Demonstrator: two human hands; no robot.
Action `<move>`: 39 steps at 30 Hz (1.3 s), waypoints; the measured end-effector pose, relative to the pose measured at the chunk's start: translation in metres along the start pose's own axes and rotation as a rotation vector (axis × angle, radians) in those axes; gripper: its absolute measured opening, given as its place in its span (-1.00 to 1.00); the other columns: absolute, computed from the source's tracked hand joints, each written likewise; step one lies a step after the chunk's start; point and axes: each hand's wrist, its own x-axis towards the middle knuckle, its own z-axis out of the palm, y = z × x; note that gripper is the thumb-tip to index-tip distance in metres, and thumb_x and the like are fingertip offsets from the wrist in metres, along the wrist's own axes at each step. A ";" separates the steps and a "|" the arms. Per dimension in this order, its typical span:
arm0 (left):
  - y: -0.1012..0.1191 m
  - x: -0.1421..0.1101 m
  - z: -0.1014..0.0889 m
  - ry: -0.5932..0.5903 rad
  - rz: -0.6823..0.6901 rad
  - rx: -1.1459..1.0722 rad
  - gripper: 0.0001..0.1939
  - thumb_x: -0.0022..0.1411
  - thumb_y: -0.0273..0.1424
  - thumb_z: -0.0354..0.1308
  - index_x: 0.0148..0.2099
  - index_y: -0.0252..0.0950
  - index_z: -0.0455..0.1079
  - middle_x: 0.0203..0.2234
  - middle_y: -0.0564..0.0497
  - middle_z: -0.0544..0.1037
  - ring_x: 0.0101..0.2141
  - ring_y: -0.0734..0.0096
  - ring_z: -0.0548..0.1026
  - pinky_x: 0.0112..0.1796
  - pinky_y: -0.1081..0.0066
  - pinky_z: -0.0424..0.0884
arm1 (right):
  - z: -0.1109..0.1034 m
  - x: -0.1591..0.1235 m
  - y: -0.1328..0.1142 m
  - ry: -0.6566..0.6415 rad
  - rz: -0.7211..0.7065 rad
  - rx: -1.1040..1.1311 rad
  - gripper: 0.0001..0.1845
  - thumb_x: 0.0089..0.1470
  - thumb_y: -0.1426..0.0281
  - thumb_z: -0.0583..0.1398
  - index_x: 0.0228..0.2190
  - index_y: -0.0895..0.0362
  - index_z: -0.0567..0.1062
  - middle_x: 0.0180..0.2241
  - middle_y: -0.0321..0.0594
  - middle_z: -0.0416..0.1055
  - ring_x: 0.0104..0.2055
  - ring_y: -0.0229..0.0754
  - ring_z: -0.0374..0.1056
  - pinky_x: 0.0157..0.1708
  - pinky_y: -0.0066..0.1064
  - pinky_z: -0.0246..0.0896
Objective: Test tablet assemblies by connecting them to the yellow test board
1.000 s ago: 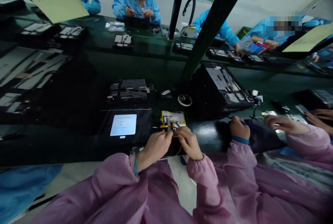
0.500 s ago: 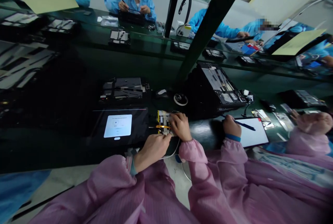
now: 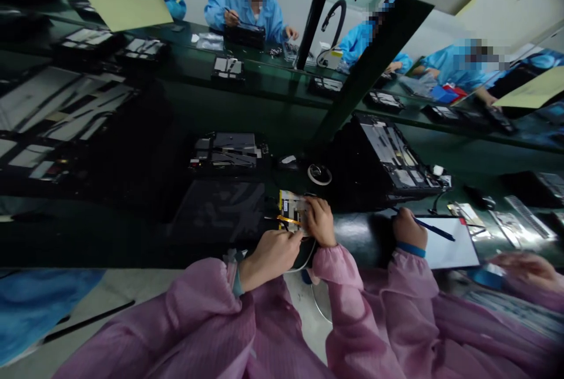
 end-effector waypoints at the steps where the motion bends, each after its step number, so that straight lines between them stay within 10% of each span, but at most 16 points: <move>1: 0.000 0.000 0.000 0.008 -0.001 0.002 -0.86 0.34 -0.47 -0.09 -0.20 -0.29 0.30 -0.42 -0.05 0.56 -0.41 0.29 0.55 -0.40 0.37 0.42 | -0.003 0.000 -0.001 0.025 0.019 0.054 -0.66 0.22 0.46 -0.03 -0.07 0.13 0.45 -0.18 -0.10 0.42 -0.12 -0.06 0.30 -0.10 -0.20 0.22; 9: -0.003 0.001 0.004 0.030 -0.155 -0.028 -0.87 0.26 -0.50 -0.05 -0.16 -0.32 0.29 -0.40 -0.09 0.55 -0.39 0.23 0.56 -0.39 0.34 0.45 | -0.048 -0.037 -0.054 -0.116 -0.073 0.178 -0.78 0.22 0.42 0.06 -0.17 0.06 0.47 -0.13 -0.12 0.42 -0.03 -0.05 0.29 -0.07 -0.19 0.20; 23: -0.006 -0.003 0.004 -0.139 -0.192 -0.035 -0.80 0.26 -0.50 -0.06 -0.09 -0.31 0.30 -0.37 -0.12 0.55 -0.35 0.22 0.56 -0.32 0.34 0.45 | -0.036 -0.053 -0.070 -0.174 -0.203 0.086 -0.81 0.22 0.48 0.09 -0.35 0.12 0.50 -0.31 -0.17 0.44 -0.15 -0.12 0.28 -0.08 -0.20 0.13; 30: -0.021 -0.007 -0.020 -0.079 0.061 -0.158 -0.80 0.32 -0.50 -0.08 -0.05 -0.28 0.29 -0.25 -0.06 0.55 -0.24 0.30 0.54 -0.23 0.36 0.44 | -0.045 -0.050 -0.069 -0.144 -0.131 0.135 -0.89 0.18 0.45 0.15 -0.33 0.10 0.51 -0.28 -0.18 0.46 -0.14 -0.11 0.30 -0.12 -0.22 0.15; 39: -0.023 -0.005 -0.005 -0.010 0.109 -0.032 -0.87 0.24 -0.57 -0.05 -0.21 -0.29 0.26 -0.33 -0.07 0.49 -0.29 0.29 0.51 -0.23 0.33 0.45 | -0.041 -0.047 -0.082 -0.147 -0.172 0.118 -0.83 0.18 0.48 0.13 -0.38 0.12 0.52 -0.30 -0.17 0.45 -0.17 -0.12 0.29 -0.12 -0.22 0.17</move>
